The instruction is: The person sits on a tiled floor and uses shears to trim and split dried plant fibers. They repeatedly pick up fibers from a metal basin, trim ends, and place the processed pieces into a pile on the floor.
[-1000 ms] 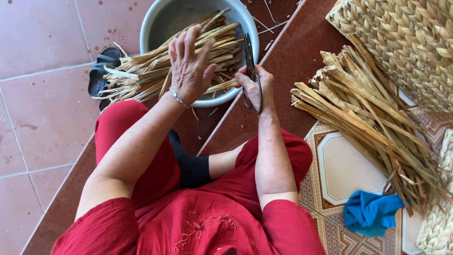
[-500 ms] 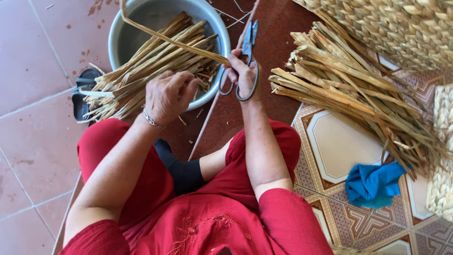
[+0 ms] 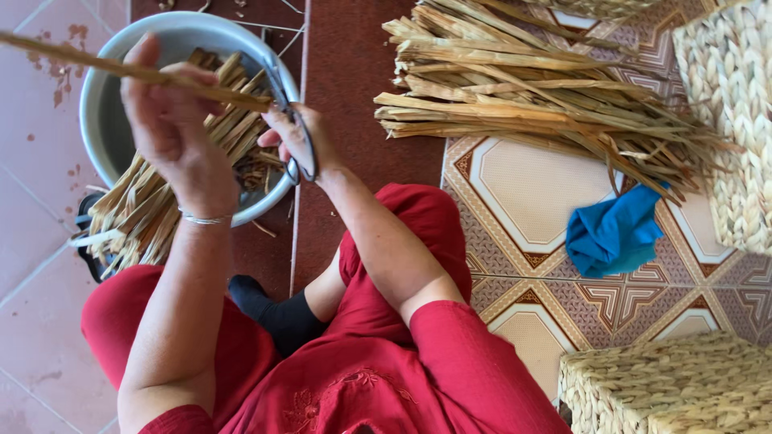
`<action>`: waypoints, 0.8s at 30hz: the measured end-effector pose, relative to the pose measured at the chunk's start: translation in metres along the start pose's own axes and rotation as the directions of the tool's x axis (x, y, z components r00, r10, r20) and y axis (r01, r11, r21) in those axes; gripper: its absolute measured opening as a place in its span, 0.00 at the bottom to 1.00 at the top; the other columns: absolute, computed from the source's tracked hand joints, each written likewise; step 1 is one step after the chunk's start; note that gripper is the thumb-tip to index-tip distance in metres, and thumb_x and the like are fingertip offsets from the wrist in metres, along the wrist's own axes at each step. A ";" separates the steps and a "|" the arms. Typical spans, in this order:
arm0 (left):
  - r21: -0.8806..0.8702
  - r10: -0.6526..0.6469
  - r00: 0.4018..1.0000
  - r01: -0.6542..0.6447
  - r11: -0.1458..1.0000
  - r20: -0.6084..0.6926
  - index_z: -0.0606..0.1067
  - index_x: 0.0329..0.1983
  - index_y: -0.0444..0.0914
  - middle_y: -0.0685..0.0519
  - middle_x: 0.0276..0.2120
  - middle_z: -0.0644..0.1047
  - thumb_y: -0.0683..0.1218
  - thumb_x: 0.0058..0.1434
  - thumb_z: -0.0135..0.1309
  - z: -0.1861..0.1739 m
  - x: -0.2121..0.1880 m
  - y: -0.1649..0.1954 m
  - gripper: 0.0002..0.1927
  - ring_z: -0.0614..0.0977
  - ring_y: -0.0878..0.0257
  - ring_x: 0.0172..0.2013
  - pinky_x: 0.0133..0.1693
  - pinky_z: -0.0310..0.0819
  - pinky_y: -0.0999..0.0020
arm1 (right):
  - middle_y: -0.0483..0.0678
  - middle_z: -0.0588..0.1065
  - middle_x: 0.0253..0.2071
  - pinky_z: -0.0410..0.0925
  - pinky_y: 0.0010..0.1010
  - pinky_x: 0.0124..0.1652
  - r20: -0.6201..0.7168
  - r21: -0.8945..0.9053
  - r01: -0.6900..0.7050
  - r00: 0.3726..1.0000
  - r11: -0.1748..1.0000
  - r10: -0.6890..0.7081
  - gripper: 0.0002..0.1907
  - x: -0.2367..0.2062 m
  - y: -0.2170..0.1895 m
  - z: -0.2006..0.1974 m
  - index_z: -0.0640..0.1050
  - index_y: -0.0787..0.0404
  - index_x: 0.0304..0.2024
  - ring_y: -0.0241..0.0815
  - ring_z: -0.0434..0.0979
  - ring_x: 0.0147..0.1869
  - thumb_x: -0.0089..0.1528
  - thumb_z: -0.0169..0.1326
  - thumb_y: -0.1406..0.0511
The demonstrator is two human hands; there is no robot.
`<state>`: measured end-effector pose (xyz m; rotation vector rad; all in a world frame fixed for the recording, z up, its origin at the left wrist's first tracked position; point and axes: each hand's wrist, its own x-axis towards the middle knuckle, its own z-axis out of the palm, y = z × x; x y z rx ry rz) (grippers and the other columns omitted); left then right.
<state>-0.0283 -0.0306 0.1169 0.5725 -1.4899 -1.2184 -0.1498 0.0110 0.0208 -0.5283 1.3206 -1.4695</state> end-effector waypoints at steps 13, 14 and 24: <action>0.621 -0.332 0.525 -0.673 0.401 0.784 0.69 0.61 0.45 0.43 0.51 0.72 0.42 0.69 0.51 0.256 -0.005 -0.087 0.18 0.75 0.51 0.53 0.50 0.71 0.50 | 0.46 0.80 0.23 0.73 0.29 0.30 0.083 -0.421 0.024 0.996 0.907 0.012 0.22 -0.015 -0.013 0.007 0.80 0.62 0.37 0.34 0.83 0.26 0.60 0.60 0.49; 0.647 -0.389 0.518 -0.640 0.415 0.762 0.69 0.61 0.43 0.43 0.52 0.72 0.41 0.69 0.51 0.259 -0.006 -0.089 0.17 0.75 0.51 0.55 0.51 0.71 0.52 | 0.47 0.80 0.24 0.74 0.30 0.30 0.087 -0.408 0.028 0.996 0.913 0.008 0.22 -0.013 -0.012 0.006 0.80 0.62 0.37 0.35 0.83 0.26 0.59 0.61 0.49; 0.455 0.216 0.813 -0.498 0.738 0.541 0.77 0.52 0.40 0.50 0.49 0.78 0.38 0.64 0.58 0.131 0.020 -0.054 0.14 0.81 0.53 0.48 0.46 0.78 0.57 | 0.43 0.77 0.27 0.71 0.25 0.27 0.081 -0.229 0.126 0.991 0.965 -0.110 0.21 0.009 0.015 -0.009 0.78 0.64 0.42 0.32 0.76 0.26 0.61 0.63 0.52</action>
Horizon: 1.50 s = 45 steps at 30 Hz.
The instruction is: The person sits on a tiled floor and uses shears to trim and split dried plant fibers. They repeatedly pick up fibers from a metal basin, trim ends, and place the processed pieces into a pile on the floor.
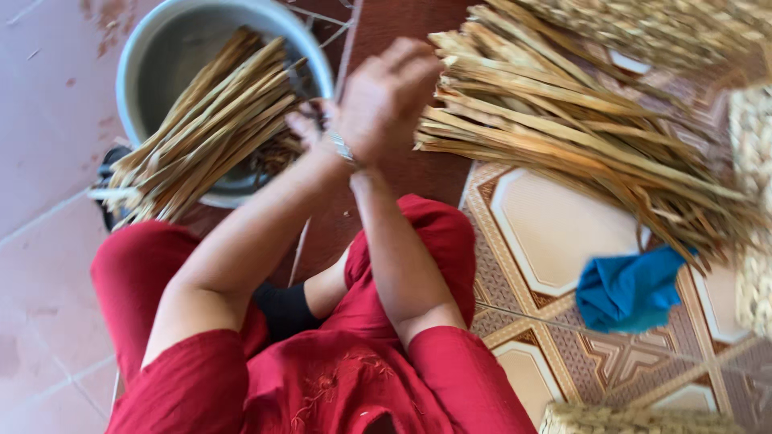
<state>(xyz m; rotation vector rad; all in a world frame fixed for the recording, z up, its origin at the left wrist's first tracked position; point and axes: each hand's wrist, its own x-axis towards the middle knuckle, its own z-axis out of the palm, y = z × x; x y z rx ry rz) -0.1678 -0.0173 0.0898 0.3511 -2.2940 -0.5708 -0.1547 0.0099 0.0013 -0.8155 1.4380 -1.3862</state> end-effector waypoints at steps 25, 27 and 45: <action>0.728 -0.842 0.539 0.562 0.391 0.036 0.77 0.46 0.40 0.46 0.48 0.76 0.43 0.51 0.61 -0.109 -0.163 -0.145 0.18 0.71 0.49 0.55 0.54 0.61 0.45 | 0.44 0.76 0.26 0.53 0.18 0.20 -0.052 -0.147 -0.048 0.998 0.988 0.041 0.29 0.007 0.007 -0.052 0.78 0.67 0.51 0.23 0.62 0.20 0.65 0.57 0.47; 0.678 -0.854 0.519 0.616 0.401 0.033 0.78 0.44 0.40 0.45 0.47 0.76 0.43 0.53 0.59 -0.109 -0.163 -0.146 0.14 0.73 0.48 0.54 0.54 0.63 0.47 | 0.44 0.75 0.25 0.53 0.18 0.19 -0.037 -0.125 -0.058 0.998 0.991 0.054 0.29 0.007 0.006 -0.052 0.78 0.67 0.51 0.24 0.62 0.20 0.65 0.57 0.47; 0.025 -0.744 0.585 0.781 0.625 0.324 0.78 0.46 0.39 0.48 0.36 0.84 0.45 0.65 0.58 -0.133 -0.175 -0.043 0.09 0.86 0.60 0.36 0.41 0.81 0.65 | 0.46 0.79 0.37 0.69 0.21 0.30 -0.249 0.260 0.161 0.964 0.952 -0.096 0.21 0.009 -0.011 -0.059 0.77 0.63 0.54 0.30 0.74 0.30 0.58 0.66 0.71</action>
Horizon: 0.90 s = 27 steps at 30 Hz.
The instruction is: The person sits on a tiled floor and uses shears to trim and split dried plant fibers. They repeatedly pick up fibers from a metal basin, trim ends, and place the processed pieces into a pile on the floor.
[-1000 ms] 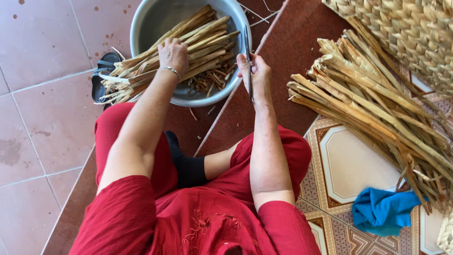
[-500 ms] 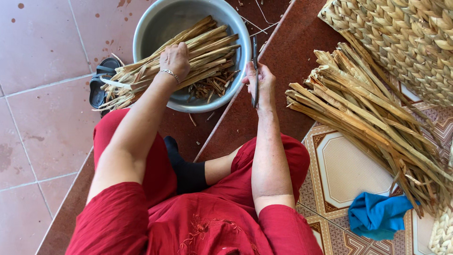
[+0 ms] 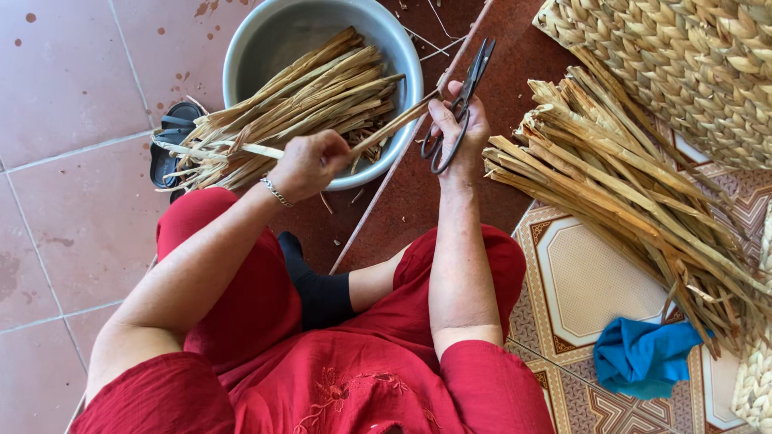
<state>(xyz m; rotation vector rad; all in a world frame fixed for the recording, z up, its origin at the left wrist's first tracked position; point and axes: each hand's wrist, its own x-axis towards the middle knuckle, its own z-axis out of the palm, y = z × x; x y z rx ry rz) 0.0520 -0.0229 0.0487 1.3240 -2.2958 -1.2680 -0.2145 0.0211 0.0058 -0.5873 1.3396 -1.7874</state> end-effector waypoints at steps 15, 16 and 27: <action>-0.739 0.002 0.994 -0.082 0.668 -0.109 0.77 0.46 0.34 0.57 0.33 0.77 0.47 0.69 0.60 0.046 0.046 0.020 0.11 0.76 0.73 0.32 0.34 0.73 0.76 | 0.43 0.78 0.39 0.67 0.19 0.31 0.235 -0.094 -0.016 0.971 0.995 0.038 0.19 -0.033 -0.022 0.029 0.77 0.61 0.55 0.27 0.73 0.32 0.61 0.64 0.72; -0.801 -0.011 0.996 -0.069 0.594 -0.093 0.77 0.46 0.34 0.57 0.33 0.78 0.47 0.69 0.59 0.048 0.046 0.019 0.11 0.76 0.73 0.32 0.34 0.73 0.77 | 0.44 0.79 0.39 0.67 0.19 0.32 0.233 -0.095 -0.022 0.972 0.995 0.043 0.19 -0.032 -0.022 0.029 0.77 0.61 0.54 0.27 0.73 0.33 0.61 0.64 0.73; -0.738 -0.034 0.993 -0.060 0.672 -0.111 0.78 0.50 0.35 0.59 0.32 0.78 0.47 0.68 0.60 0.046 0.050 0.018 0.12 0.75 0.75 0.29 0.30 0.71 0.79 | 0.47 0.80 0.37 0.66 0.19 0.27 0.223 -0.093 -0.026 0.974 0.995 0.046 0.17 -0.033 -0.012 0.027 0.76 0.60 0.55 0.27 0.72 0.28 0.64 0.63 0.66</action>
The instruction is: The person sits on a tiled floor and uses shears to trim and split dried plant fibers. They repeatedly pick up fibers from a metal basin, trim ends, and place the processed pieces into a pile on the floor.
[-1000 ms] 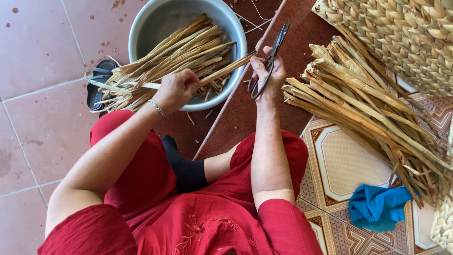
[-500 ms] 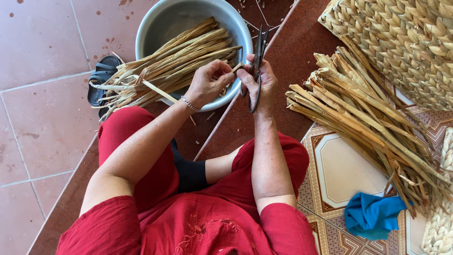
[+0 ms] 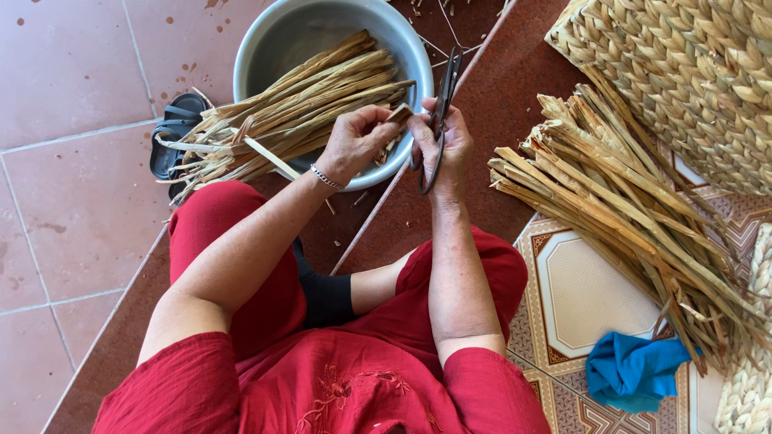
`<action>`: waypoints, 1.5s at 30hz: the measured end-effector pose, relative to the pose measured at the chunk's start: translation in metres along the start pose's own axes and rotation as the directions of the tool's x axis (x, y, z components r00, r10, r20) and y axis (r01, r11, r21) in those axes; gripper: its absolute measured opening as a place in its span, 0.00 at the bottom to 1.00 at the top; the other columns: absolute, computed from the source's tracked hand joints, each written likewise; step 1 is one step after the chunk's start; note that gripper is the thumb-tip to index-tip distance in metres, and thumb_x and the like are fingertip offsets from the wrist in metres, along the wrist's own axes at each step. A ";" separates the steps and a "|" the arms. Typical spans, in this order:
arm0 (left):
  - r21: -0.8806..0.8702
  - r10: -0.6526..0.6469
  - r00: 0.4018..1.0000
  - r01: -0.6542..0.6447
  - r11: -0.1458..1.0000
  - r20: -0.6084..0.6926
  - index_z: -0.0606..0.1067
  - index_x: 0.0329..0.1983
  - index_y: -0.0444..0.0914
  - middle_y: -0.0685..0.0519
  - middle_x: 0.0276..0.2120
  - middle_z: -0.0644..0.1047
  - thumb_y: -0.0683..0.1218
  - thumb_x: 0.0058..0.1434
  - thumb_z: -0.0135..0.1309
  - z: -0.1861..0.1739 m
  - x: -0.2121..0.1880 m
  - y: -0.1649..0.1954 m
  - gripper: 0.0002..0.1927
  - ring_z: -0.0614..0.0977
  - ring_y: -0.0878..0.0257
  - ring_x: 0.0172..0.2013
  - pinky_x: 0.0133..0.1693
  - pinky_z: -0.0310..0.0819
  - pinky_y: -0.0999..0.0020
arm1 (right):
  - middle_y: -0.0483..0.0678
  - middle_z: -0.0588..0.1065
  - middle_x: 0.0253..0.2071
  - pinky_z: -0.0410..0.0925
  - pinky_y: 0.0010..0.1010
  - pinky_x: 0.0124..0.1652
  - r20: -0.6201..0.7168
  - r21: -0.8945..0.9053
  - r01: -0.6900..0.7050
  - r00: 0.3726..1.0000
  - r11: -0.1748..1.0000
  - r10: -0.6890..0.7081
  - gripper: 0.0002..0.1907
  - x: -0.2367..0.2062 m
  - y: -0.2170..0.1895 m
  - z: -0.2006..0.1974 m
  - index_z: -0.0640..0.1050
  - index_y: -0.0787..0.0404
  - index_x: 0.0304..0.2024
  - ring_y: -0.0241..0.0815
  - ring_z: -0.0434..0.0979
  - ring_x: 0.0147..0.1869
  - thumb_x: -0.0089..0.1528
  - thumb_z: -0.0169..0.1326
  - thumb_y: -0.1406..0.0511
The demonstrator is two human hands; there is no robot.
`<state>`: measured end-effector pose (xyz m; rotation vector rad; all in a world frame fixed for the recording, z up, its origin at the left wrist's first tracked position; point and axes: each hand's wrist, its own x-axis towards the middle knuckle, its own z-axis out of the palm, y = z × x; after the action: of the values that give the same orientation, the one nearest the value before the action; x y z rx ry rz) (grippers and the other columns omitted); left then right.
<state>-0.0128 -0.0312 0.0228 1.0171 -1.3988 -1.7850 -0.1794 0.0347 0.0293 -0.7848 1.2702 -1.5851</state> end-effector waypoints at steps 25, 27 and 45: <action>-0.455 -0.081 0.992 0.030 0.890 -0.094 0.78 0.39 0.34 0.59 0.25 0.75 0.42 0.66 0.60 -0.021 0.004 0.014 0.05 0.70 0.74 0.22 0.24 0.63 0.79 | 0.52 0.80 0.28 0.74 0.40 0.28 0.336 -0.793 0.428 0.901 0.434 -0.273 0.31 -0.024 -0.003 0.034 0.76 0.66 0.50 0.48 0.83 0.29 0.74 0.38 0.45; -0.456 -0.078 0.993 0.027 0.890 -0.093 0.78 0.39 0.34 0.58 0.26 0.76 0.41 0.66 0.61 -0.022 0.004 0.015 0.05 0.71 0.74 0.23 0.25 0.64 0.79 | 0.53 0.80 0.28 0.74 0.40 0.28 0.326 -0.798 0.426 0.900 0.426 -0.289 0.31 -0.024 -0.003 0.035 0.77 0.66 0.50 0.48 0.84 0.29 0.74 0.38 0.45; -0.373 0.001 0.999 -0.021 0.927 -0.054 0.77 0.47 0.39 0.56 0.34 0.78 0.40 0.64 0.60 -0.014 0.001 0.012 0.09 0.79 0.73 0.31 0.33 0.75 0.79 | 0.41 0.74 0.26 0.62 0.24 0.25 0.156 -0.338 0.030 0.988 0.941 0.024 0.15 -0.016 0.004 0.029 0.79 0.59 0.42 0.30 0.70 0.26 0.67 0.57 0.54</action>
<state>-0.0007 -0.0414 0.0329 0.8414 -0.9757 -1.9068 -0.1473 0.0385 0.0344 -1.1052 1.4441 -1.2910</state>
